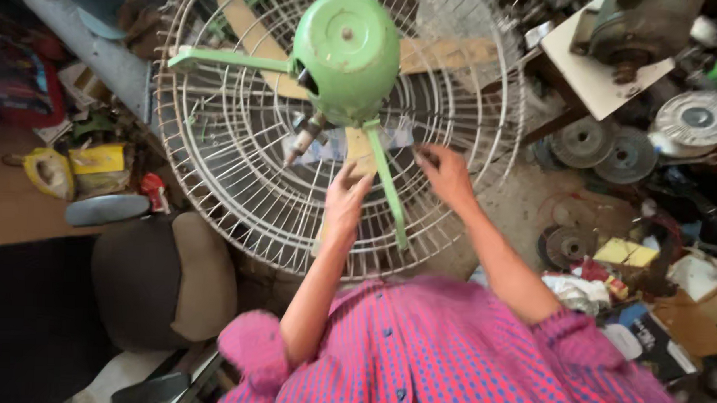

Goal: The person is repairing a green ceiling fan in a cluttered workshop. They manipulate the fan's motor housing and cage, adjusting components with their hands while the camera shakes significantly.

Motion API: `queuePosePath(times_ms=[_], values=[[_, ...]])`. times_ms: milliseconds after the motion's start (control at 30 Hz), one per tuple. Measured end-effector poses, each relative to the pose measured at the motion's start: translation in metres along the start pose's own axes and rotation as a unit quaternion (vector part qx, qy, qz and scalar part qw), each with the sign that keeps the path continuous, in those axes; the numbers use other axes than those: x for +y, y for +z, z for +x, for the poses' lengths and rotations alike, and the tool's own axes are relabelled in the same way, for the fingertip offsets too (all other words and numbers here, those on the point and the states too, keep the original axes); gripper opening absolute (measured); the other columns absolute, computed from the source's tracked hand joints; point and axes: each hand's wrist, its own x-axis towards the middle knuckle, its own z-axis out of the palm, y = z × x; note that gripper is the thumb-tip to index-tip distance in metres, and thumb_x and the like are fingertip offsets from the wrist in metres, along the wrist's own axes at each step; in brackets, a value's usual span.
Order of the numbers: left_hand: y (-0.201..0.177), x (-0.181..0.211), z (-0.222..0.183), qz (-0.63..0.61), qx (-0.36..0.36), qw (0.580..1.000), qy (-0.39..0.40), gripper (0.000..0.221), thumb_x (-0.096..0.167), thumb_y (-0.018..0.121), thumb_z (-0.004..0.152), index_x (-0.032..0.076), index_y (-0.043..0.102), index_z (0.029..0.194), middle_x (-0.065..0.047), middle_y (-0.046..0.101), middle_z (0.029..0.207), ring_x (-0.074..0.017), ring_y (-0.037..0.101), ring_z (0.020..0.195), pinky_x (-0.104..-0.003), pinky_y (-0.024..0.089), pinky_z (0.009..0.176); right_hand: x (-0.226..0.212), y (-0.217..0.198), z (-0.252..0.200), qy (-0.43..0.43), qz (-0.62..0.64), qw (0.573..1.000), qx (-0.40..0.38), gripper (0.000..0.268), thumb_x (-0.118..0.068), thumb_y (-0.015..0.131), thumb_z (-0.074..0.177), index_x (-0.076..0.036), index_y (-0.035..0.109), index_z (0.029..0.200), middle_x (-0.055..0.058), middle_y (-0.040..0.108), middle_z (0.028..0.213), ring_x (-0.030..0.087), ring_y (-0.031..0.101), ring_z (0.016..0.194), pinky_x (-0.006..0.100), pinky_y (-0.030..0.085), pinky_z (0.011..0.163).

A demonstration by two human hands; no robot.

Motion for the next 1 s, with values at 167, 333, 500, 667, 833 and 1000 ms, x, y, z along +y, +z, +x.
queuePosePath(times_ms=[167, 333, 500, 667, 833, 1000], values=[[0.027, -0.011, 0.05, 0.029, 0.002, 1.0, -0.013, 0.072, 0.023, 0.081, 0.086, -0.004, 0.048, 0.144, -0.02, 0.072, 0.115, -0.0204, 0.071, 0.102, -0.03, 0.055, 0.087, 0.011, 0.039, 0.055, 0.049, 0.049, 0.997, -0.036, 0.031, -0.018, 0.07, 0.094, -0.009, 0.073, 0.123, 0.013, 0.077, 0.108, 0.024, 0.073, 0.088, 0.036, 0.057, 0.08], [0.041, -0.007, 0.075, 0.163, 0.039, 0.985, -0.049, 0.056, 0.037, 0.08, 0.085, -0.002, 0.067, 0.122, -0.018, 0.076, 0.099, -0.0247, 0.071, 0.088, -0.036, 0.054, 0.077, 0.026, 0.071, 0.098, -0.001, 0.124, 0.988, -0.092, 0.033, -0.012, 0.069, 0.092, -0.001, 0.07, 0.123, 0.015, 0.076, 0.108, 0.022, 0.074, 0.092, 0.035, 0.058, 0.082], [0.059, -0.005, 0.08, 0.197, 0.095, 0.975, -0.035, 0.045, 0.034, 0.07, 0.086, 0.002, 0.068, 0.119, -0.017, 0.074, 0.09, -0.0303, 0.072, 0.084, -0.041, 0.055, 0.077, 0.041, 0.081, 0.11, 0.106, 0.241, 0.95, -0.168, 0.036, -0.009, 0.064, 0.092, 0.003, 0.067, 0.126, 0.013, 0.076, 0.111, 0.018, 0.071, 0.096, 0.031, 0.056, 0.084], [0.07, 0.0, 0.078, 0.171, 0.109, 0.978, -0.045, 0.035, 0.026, 0.062, 0.091, 0.003, 0.068, 0.116, -0.019, 0.072, 0.084, -0.0324, 0.071, 0.077, -0.044, 0.055, 0.073, 0.038, 0.077, 0.112, 0.093, 0.212, 0.958, -0.17, 0.025, -0.008, 0.065, 0.094, 0.007, 0.071, 0.114, 0.014, 0.075, 0.109, 0.019, 0.069, 0.096, 0.032, 0.055, 0.085], [0.069, 0.002, 0.077, 0.152, 0.104, 0.983, -0.017, 0.027, 0.015, 0.06, 0.085, 0.001, 0.066, 0.107, -0.014, 0.065, 0.078, -0.0245, 0.062, 0.069, -0.039, 0.051, 0.066, 0.037, 0.079, 0.105, 0.167, 0.353, 0.902, -0.182, 0.018, -0.005, 0.065, 0.096, 0.004, 0.067, 0.112, 0.007, 0.076, 0.102, 0.012, 0.07, 0.088, 0.026, 0.056, 0.077], [0.067, 0.01, 0.079, 0.099, 0.085, 0.989, -0.066, 0.025, 0.013, 0.058, 0.082, 0.002, 0.065, 0.104, -0.007, 0.057, 0.07, -0.0149, 0.052, 0.062, -0.034, 0.045, 0.058, 0.042, 0.09, 0.1, 0.178, 0.442, 0.868, -0.14, 0.011, 0.001, 0.065, 0.099, 0.003, 0.069, 0.109, 0.006, 0.073, 0.096, 0.01, 0.065, 0.079, 0.024, 0.052, 0.067]])
